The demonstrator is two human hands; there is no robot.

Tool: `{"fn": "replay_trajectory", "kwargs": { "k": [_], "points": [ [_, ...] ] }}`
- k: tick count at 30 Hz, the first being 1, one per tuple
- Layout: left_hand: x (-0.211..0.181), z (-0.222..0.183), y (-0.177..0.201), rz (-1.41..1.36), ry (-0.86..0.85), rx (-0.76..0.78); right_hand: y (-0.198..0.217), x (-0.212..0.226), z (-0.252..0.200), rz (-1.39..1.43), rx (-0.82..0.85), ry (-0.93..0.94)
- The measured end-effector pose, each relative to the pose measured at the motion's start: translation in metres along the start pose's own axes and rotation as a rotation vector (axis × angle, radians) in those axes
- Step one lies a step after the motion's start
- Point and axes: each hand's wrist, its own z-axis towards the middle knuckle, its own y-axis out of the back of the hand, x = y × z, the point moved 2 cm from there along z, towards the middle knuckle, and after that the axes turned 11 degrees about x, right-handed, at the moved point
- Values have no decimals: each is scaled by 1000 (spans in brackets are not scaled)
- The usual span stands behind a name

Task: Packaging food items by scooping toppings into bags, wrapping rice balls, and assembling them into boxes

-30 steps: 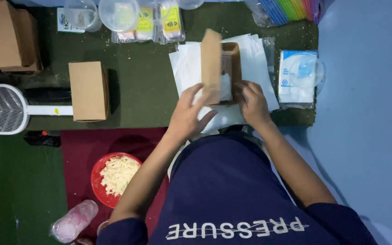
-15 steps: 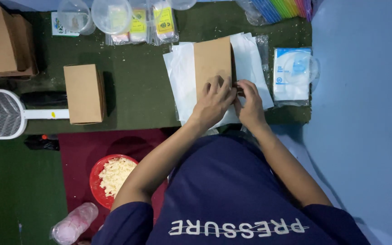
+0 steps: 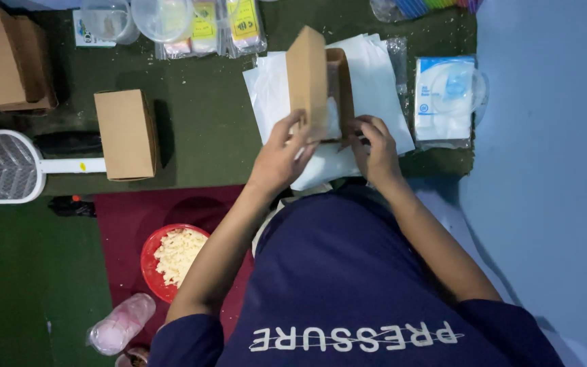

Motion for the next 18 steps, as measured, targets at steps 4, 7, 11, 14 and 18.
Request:
{"fn": "replay_trajectory", "kwargs": {
  "k": [4, 7, 11, 14, 18],
  "points": [
    [3, -19, 20, -113, 160, -78, -1, -1, 0, -140, -5, 72],
    [3, -26, 31, -179, 226, -112, -2, -3, 0, -140, -2, 110],
    [0, -22, 36, -72, 203, -108, -4, 0, 1, -174, -3, 142],
    [-2, -19, 27, -10, 211, -149, -5, -1, 1, -191, -3, 195],
    [-6, -16, 13, 87, 182, -148, -3, 4, -1, -211, 11, 177]
  ]
}}
